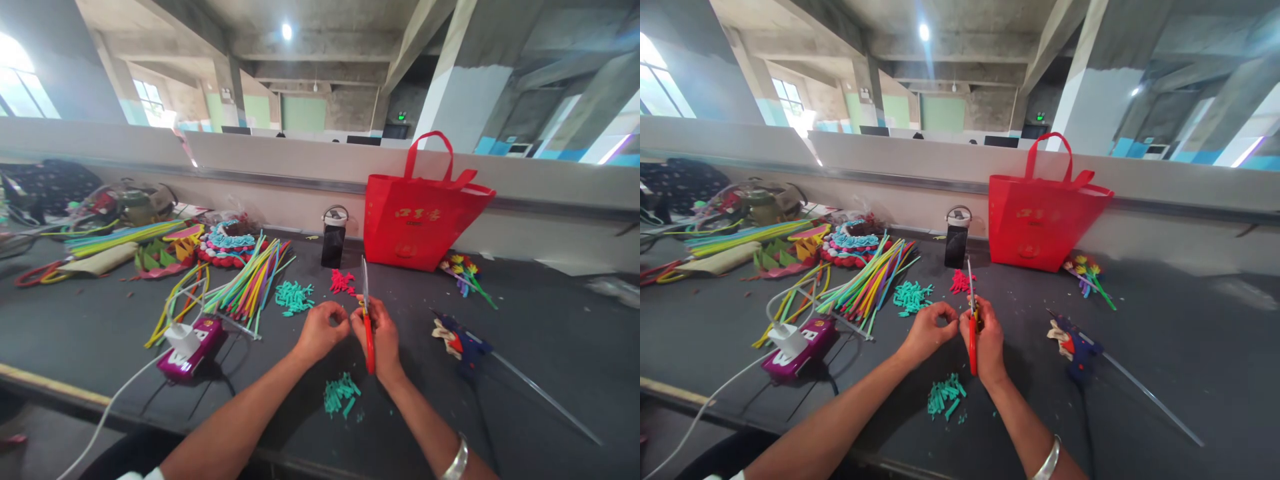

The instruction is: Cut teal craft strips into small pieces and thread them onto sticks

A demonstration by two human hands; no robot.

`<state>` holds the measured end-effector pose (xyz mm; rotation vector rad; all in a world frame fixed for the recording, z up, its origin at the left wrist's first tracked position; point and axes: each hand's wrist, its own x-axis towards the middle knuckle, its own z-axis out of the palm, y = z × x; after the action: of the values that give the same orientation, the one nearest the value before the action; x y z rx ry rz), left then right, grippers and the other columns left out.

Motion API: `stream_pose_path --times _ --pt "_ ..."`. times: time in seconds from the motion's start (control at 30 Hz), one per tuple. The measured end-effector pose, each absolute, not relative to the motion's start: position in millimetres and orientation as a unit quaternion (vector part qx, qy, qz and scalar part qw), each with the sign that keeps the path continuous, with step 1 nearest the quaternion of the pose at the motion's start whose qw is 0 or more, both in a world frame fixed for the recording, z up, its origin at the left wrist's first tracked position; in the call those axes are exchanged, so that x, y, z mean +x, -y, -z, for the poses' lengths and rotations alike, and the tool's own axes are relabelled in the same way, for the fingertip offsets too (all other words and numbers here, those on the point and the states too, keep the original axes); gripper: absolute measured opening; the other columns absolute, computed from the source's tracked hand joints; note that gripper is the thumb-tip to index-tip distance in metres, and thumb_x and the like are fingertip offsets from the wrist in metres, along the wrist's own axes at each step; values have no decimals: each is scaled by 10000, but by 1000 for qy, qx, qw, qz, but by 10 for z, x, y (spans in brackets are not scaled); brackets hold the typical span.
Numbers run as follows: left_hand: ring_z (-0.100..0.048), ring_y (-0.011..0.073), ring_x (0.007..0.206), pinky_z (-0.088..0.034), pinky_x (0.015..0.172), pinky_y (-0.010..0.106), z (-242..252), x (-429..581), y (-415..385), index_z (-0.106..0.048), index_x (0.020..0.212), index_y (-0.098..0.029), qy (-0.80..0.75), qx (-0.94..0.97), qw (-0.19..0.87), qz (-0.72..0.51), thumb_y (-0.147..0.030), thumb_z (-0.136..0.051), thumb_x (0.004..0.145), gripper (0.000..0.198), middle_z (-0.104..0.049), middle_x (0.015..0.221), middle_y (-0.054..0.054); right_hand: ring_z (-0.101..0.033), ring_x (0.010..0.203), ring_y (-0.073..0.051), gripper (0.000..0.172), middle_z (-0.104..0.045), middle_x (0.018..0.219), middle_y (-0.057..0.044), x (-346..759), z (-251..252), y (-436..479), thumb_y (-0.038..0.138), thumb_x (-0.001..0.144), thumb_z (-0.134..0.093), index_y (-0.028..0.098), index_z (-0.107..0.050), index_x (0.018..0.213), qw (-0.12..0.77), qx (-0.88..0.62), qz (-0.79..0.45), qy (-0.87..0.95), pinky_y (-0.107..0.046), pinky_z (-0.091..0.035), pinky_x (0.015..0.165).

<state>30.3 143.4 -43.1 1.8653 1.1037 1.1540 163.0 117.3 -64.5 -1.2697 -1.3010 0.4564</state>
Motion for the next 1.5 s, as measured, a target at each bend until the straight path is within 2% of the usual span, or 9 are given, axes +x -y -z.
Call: stream_pose_path --times 0.13,0.27,0.43,0.57,0.77,0.9,1.23,1.37,1.5 --pt "-560 139 638 -399 637 243 424 296 -1431 -614 631 -169 -424 726 327 -431 -135 -561 647 64 -630 649 2 -619 612 -142 362 -651 738 -3 1630 605 -1180 325 742 -609 175 -575 1069 631 -549 -212 506 -261 -518 608" --pt "-555 132 636 -397 615 230 413 296 -1435 -614 638 -163 -436 702 354 -437 -134 -553 640 68 -616 639 -4 -568 501 -105 415 -643 753 7 1713 582 -1211 387 732 -635 179 -574 1086 656 -553 -235 457 -225 -482 485" --pt "-530 122 617 -395 602 224 424 300 -1458 -615 630 -159 -449 657 393 -461 -152 -572 627 44 -599 618 -10 -585 538 -121 425 -645 736 3 1729 632 -1235 381 717 -656 175 -579 1080 648 -554 -226 471 -235 -492 507" --pt "-480 100 554 -362 552 214 446 296 -1480 -613 638 -156 -437 577 497 -478 -196 -606 629 42 -566 583 -21 -610 598 -139 431 -658 764 -9 1693 677 -1221 383 728 -648 181 -576 1102 635 -547 -240 490 -244 -507 541" --pt "-523 100 588 -407 642 229 480 278 -1510 -636 639 -146 -369 469 649 -472 -198 -635 625 54 -591 624 -3 -585 551 -118 421 -645 759 7 1702 657 -1205 387 748 -638 191 -569 1114 633 -548 -247 487 -230 -493 524" --pt "-529 96 585 -416 651 233 503 265 -1531 -640 628 -147 -339 441 689 -464 -174 -636 603 38 -581 628 -10 -575 533 -109 422 -638 748 15 1687 645 -1209 368 742 -640 185 -557 1114 646 -533 -265 477 -223 -486 511" --pt "-523 95 588 -405 644 236 451 258 -1507 -632 604 -154 -333 450 687 -464 -180 -614 602 31 -577 618 -15 -615 622 -135 385 -655 770 -9 1667 637 -1196 314 741 -615 181 -561 1099 642 -518 -250 508 -226 -501 530" --pt "-514 102 594 -398 645 241 466 262 -1510 -636 638 -160 -365 475 638 -484 -206 -620 620 52 -577 626 -15 -610 612 -134 384 -647 760 -4 1673 672 -1213 300 736 -612 179 -564 1098 630 -529 -251 510 -237 -505 547" --pt "-484 105 576 -366 595 237 476 242 -1562 -618 650 -163 -429 521 540 -503 -246 -610 637 84 -568 612 -19 -610 614 -139 401 -646 754 -3 1680 692 -1224 317 724 -630 180 -573 1097 622 -545 -247 505 -243 -509 551"
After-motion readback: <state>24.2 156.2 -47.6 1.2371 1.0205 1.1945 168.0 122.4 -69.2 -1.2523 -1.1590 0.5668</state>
